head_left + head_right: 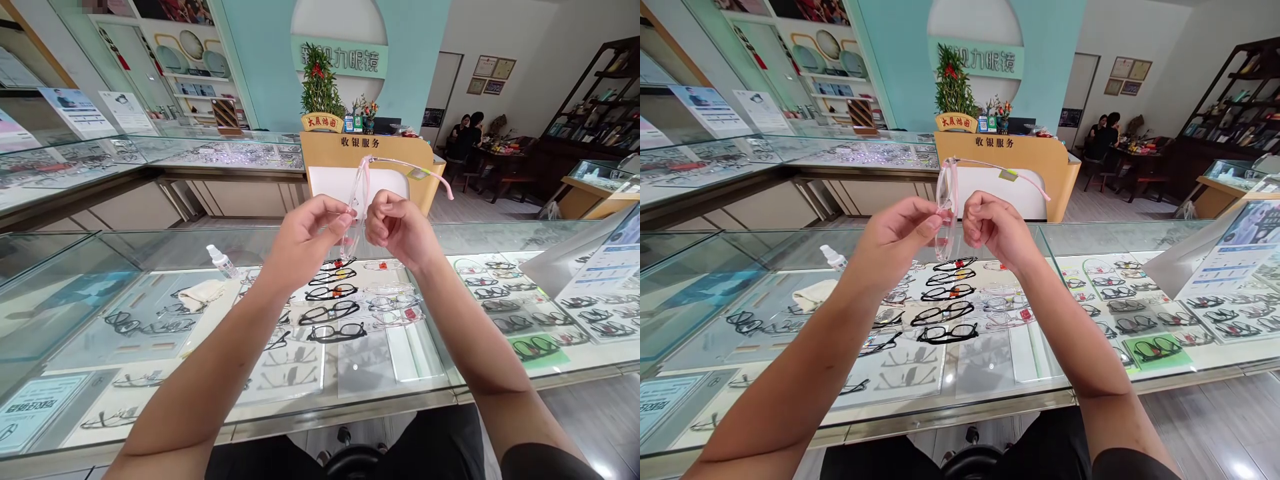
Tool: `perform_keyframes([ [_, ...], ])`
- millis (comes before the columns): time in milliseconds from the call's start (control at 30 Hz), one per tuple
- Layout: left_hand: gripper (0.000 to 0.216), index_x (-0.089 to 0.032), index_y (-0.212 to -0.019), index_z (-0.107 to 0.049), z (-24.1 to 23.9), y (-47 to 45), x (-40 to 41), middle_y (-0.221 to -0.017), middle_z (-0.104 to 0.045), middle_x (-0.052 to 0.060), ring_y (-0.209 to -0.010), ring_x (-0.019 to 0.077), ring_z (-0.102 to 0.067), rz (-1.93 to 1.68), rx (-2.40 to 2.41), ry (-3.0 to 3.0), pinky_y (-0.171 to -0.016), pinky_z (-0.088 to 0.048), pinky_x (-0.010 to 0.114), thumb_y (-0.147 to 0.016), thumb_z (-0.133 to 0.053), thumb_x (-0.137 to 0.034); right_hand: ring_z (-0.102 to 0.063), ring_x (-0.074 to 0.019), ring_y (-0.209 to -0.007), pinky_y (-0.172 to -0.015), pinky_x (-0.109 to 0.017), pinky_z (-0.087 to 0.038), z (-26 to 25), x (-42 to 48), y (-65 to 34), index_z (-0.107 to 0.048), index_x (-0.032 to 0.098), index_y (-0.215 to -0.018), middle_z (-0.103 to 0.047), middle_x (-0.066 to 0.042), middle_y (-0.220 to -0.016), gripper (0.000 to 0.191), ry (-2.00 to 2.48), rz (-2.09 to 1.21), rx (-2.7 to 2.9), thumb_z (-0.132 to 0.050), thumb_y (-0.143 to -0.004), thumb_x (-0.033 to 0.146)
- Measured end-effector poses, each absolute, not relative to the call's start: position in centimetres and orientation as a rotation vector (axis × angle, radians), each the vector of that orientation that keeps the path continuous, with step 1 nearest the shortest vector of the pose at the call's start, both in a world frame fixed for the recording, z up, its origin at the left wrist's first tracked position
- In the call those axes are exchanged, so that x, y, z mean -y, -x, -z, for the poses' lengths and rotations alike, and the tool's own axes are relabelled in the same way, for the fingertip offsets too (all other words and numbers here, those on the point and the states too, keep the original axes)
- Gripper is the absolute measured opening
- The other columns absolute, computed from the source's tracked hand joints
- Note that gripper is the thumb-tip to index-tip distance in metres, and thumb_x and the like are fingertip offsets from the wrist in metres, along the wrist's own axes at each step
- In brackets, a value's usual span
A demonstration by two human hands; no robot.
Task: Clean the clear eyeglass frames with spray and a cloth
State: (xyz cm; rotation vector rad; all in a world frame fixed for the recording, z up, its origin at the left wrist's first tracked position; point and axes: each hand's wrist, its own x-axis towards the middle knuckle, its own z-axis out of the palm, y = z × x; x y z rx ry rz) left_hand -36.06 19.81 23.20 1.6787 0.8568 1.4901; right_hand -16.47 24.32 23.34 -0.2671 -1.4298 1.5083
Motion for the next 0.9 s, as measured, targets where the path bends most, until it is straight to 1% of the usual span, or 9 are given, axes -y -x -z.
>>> perform_keyframes([
  [100,0.043,-0.022,-0.098,-0.076,-22.8,35.5,-19.8,-0.101,-0.077,0.006,-0.095,0.0207,-0.074,-1.483,-0.834,-1.704,-0.081,-0.069,0.035,-0.089,-0.091,-0.062,-0.039,-0.0098,-0.051,-0.055,-0.029,-0.037,-23.2,-24.4,16.7,-0.057,0.025,-0.076,-0.049,0.009,-0.058,0.026,0.310,-1.475,1.429,-0.078,-0.082,0.039],
  [233,0.037,-0.023,-0.101,-0.076,-22.3,35.3,-20.0,-0.107,-0.078,0.007,-0.101,0.0220,-0.075,-1.515,-0.848,-1.752,-0.081,-0.068,0.034,-0.093,-0.087,-0.058,-0.032,-0.0064,-0.052,-0.057,-0.028,-0.031,-23.0,-24.6,16.9,-0.060,0.024,-0.079,-0.051,0.010,-0.064,0.035,0.300,-1.477,1.456,-0.092,-0.073,0.035],
  [333,0.032,-0.023,-0.103,-0.077,-22.0,35.4,-20.1,-0.110,-0.078,0.009,-0.105,0.0234,-0.074,-1.551,-0.888,-1.807,-0.080,-0.065,0.033,-0.097,-0.084,-0.054,-0.029,-0.0051,-0.052,-0.057,-0.028,-0.027,-22.9,-24.7,17.0,-0.061,0.023,-0.080,-0.051,0.011,-0.066,0.038,0.306,-1.503,1.478,-0.096,-0.072,0.035],
  [500,0.032,-0.024,-0.105,-0.076,-21.8,35.3,-20.3,-0.113,-0.078,0.009,-0.112,0.0252,-0.073,-1.573,-0.879,-1.834,-0.082,-0.064,0.034,-0.098,-0.084,-0.053,-0.026,-0.0040,-0.051,-0.057,-0.027,-0.021,-23.1,-24.7,16.9,-0.061,0.022,-0.079,-0.047,0.012,-0.064,0.028,0.309,-1.521,1.483,-0.088,-0.075,0.029],
  [633,0.033,-0.024,-0.105,-0.076,-21.8,35.2,-20.3,-0.117,-0.079,0.009,-0.111,0.0249,-0.074,-1.627,-0.893,-1.810,-0.087,-0.064,0.036,-0.098,-0.083,-0.057,-0.023,-0.0048,-0.052,-0.057,-0.028,-0.022,-23.2,-24.7,16.8,-0.059,0.023,-0.078,-0.041,0.012,-0.063,0.022,0.345,-1.518,1.474,-0.081,-0.076,0.026],
  [700,0.035,-0.025,-0.105,-0.076,-21.8,35.2,-20.3,-0.118,-0.080,0.009,-0.109,0.0238,-0.074,-1.659,-0.903,-1.770,-0.092,-0.065,0.039,-0.097,-0.083,-0.058,-0.021,-0.0047,-0.052,-0.058,-0.028,-0.023,-23.2,-24.8,16.7,-0.058,0.023,-0.078,-0.039,0.012,-0.063,0.021,0.351,-1.517,1.450,-0.079,-0.076,0.025],
  [767,0.037,-0.024,-0.105,-0.075,-21.8,35.3,-20.5,-0.118,-0.079,0.009,-0.108,0.0228,-0.074,-1.697,-0.904,-1.709,-0.094,-0.067,0.040,-0.096,-0.084,-0.059,-0.020,-0.0053,-0.052,-0.058,-0.028,-0.022,-23.1,-25.0,16.6,-0.057,0.024,-0.079,-0.033,0.013,-0.062,0.022,0.353,-1.528,1.428,-0.080,-0.078,0.025],
  [833,0.039,-0.025,-0.106,-0.074,-21.8,35.4,-20.9,-0.119,-0.079,0.009,-0.112,0.0230,-0.074,-1.740,-0.902,-1.639,-0.094,-0.068,0.039,-0.095,-0.085,-0.060,-0.020,-0.0063,-0.053,-0.057,-0.028,-0.024,-23.0,-25.3,16.4,-0.056,0.025,-0.080,-0.028,0.013,-0.062,0.026,0.372,-1.550,1.411,-0.081,-0.079,0.027],
  [900,0.041,-0.025,-0.106,-0.072,-21.7,35.7,-21.4,-0.121,-0.078,0.008,-0.118,0.0233,-0.074,-1.782,-0.907,-1.569,-0.094,-0.069,0.039,-0.093,-0.087,-0.061,-0.022,-0.0072,-0.054,-0.057,-0.028,-0.027,-22.9,-25.5,16.2,-0.054,0.025,-0.080,-0.029,0.013,-0.063,0.029,0.406,-1.567,1.396,-0.082,-0.079,0.029],
])
